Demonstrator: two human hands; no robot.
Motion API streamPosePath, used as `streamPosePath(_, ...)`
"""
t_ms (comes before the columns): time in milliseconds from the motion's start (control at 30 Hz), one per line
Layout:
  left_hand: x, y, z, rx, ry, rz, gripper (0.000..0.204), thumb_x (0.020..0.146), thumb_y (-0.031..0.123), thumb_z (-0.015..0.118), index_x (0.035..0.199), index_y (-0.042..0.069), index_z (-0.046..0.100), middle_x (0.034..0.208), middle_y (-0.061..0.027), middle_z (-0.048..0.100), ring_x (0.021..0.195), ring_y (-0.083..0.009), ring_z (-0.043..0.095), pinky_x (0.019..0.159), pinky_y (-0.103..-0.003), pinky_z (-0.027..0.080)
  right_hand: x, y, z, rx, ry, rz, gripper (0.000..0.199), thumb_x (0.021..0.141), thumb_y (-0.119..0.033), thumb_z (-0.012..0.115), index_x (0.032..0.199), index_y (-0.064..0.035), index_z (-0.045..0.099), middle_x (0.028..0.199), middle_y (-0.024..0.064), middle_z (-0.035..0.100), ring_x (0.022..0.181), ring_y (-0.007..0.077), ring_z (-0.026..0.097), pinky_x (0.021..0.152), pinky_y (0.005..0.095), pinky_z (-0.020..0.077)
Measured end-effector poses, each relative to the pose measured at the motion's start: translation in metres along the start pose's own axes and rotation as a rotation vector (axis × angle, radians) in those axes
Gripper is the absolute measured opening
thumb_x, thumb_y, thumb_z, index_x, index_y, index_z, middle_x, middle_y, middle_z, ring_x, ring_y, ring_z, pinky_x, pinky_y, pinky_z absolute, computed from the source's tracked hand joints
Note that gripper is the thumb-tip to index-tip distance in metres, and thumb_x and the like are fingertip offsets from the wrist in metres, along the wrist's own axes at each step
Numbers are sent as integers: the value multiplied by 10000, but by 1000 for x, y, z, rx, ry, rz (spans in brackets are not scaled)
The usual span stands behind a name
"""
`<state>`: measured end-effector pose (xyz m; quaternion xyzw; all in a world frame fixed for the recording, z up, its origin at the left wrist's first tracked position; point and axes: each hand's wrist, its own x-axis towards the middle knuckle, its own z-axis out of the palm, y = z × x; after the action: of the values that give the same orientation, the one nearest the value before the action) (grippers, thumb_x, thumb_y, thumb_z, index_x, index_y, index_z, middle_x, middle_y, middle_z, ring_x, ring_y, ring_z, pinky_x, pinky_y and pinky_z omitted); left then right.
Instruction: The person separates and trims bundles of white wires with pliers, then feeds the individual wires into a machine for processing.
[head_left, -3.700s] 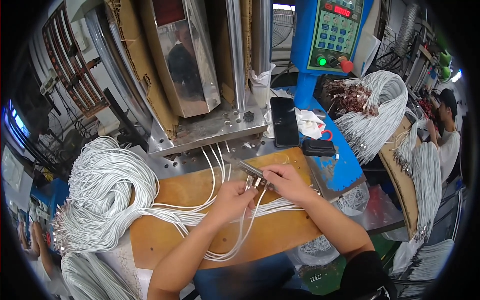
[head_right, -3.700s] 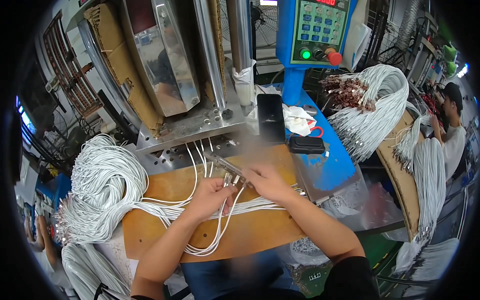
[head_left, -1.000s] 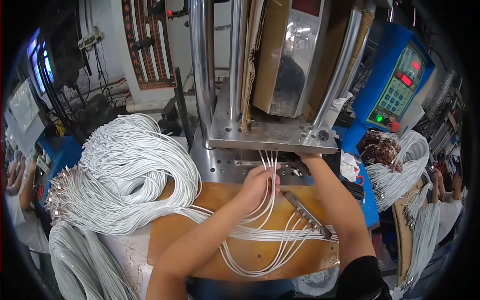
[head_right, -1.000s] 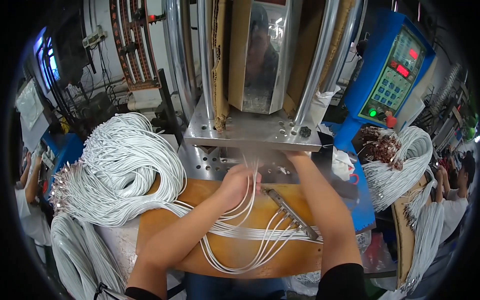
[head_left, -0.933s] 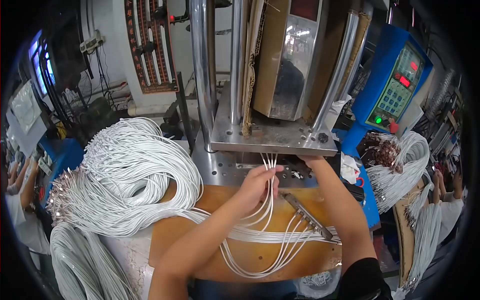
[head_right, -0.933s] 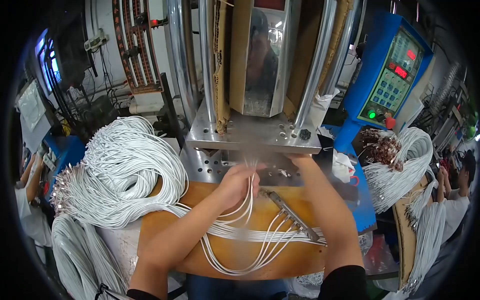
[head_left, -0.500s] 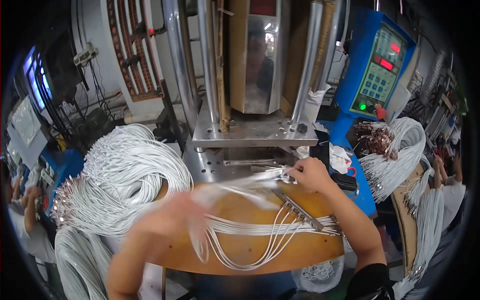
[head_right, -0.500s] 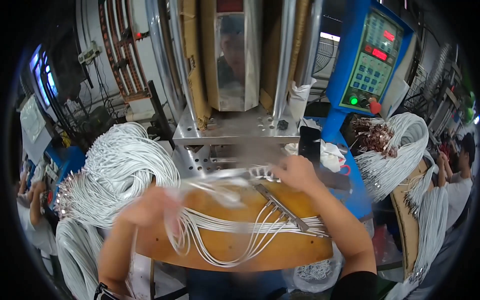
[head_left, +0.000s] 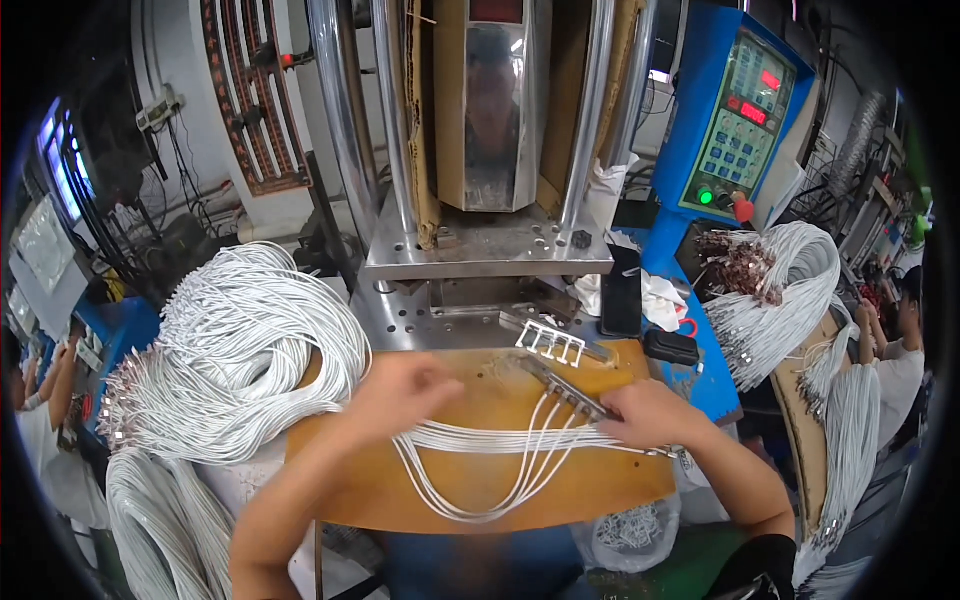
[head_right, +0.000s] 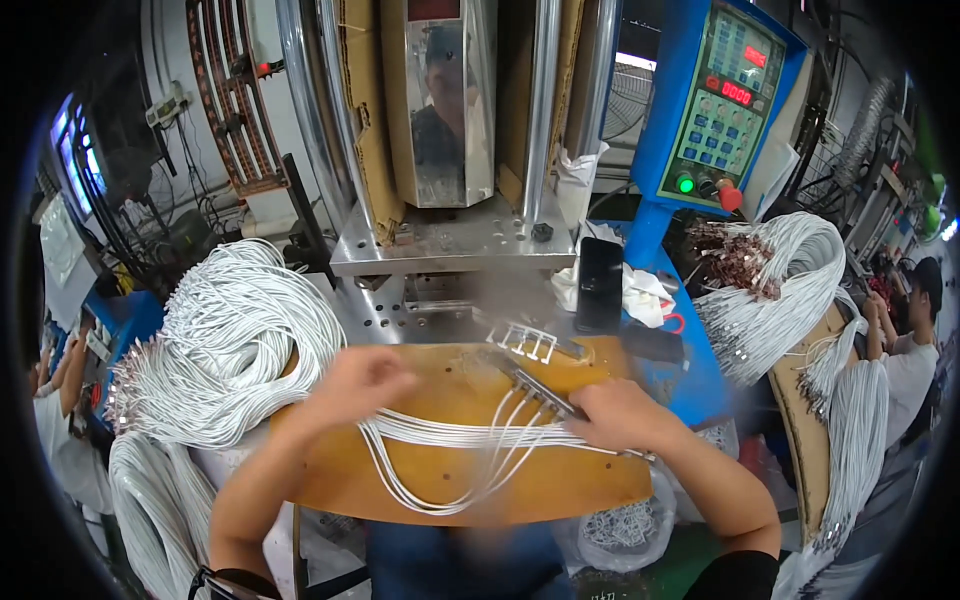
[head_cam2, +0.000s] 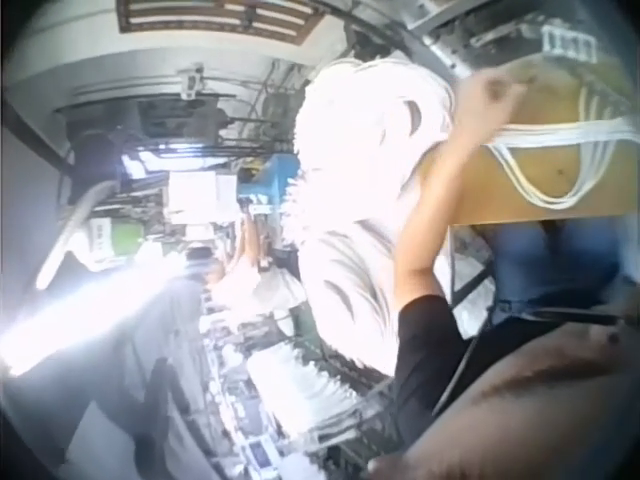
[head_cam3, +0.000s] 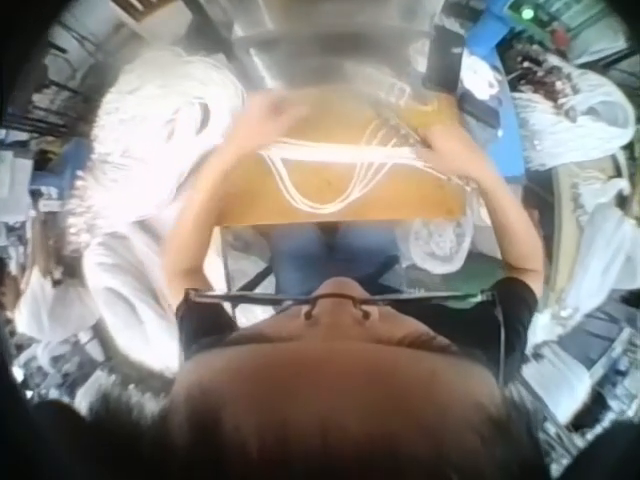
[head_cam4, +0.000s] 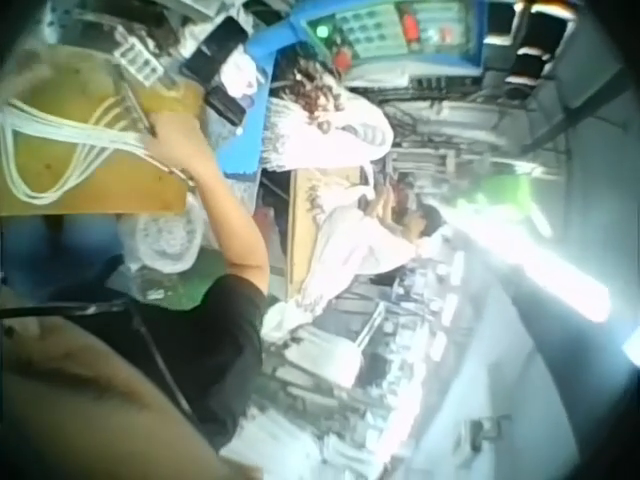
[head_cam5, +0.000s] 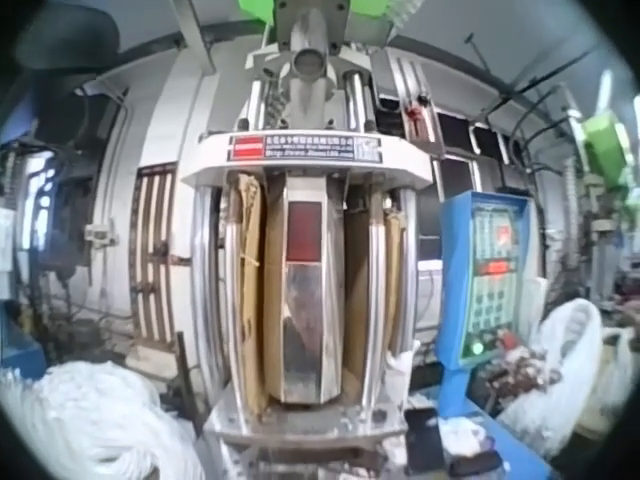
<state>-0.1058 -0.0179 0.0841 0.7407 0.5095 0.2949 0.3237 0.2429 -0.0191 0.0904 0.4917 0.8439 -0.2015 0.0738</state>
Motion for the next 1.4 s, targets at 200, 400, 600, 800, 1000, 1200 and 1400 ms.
streamPosePath(200,35,12,113,-29,17,363,302,848,279,728,992,21,660,918,-113,652,853,-260,629,771,-366,504,69,17,9,54,707,-175,222,896,-198,604,929,20,632,919,188,656,869,372,622,748,435,491)
streamPosePath(400,48,4,100,104,-57,407,272,900,294,641,923,22,639,891,-143,627,818,-359,593,765,-450,481,172,60,-12,271,718,-205,283,931,-225,588,1078,15,621,1078,194,627,1028,322,607,860,409,496)
streamPosePath(600,115,-18,72,178,125,375,248,884,258,622,796,27,634,820,-172,652,845,-372,624,745,-466,500,256,90,-17,-123,656,-127,369,974,-281,527,1249,-36,546,1210,168,588,1167,286,554,1008,386,453)
streamPosePath(800,125,-23,47,92,10,237,233,880,244,620,848,17,667,874,-181,686,870,-373,643,790,-456,507,281,117,-1,249,654,-328,366,968,-293,485,1238,-60,562,1221,164,593,1157,301,558,1017,407,443)
streamPosePath(1000,122,-42,45,448,160,176,286,867,240,626,994,-14,666,999,-225,669,993,-399,611,940,-502,441,249,66,-9,144,644,-320,350,951,-282,464,1203,-76,592,1208,178,604,1137,331,565,995,430,444)
streamPosePath(1200,134,-61,55,577,313,313,378,832,184,602,1124,-55,595,1210,-306,540,1139,-465,503,1032,-547,369,224,9,-7,-125,553,-323,323,918,-257,502,1159,-77,621,1159,202,618,1093,379,573,949,448,444)
streamPosePath(1400,136,-40,49,624,257,227,413,809,139,575,1174,-53,557,1193,-293,544,1136,-455,506,1038,-521,381,226,2,-7,-75,701,-340,305,893,-175,533,1169,-71,613,1150,200,620,1059,400,578,933,452,451)
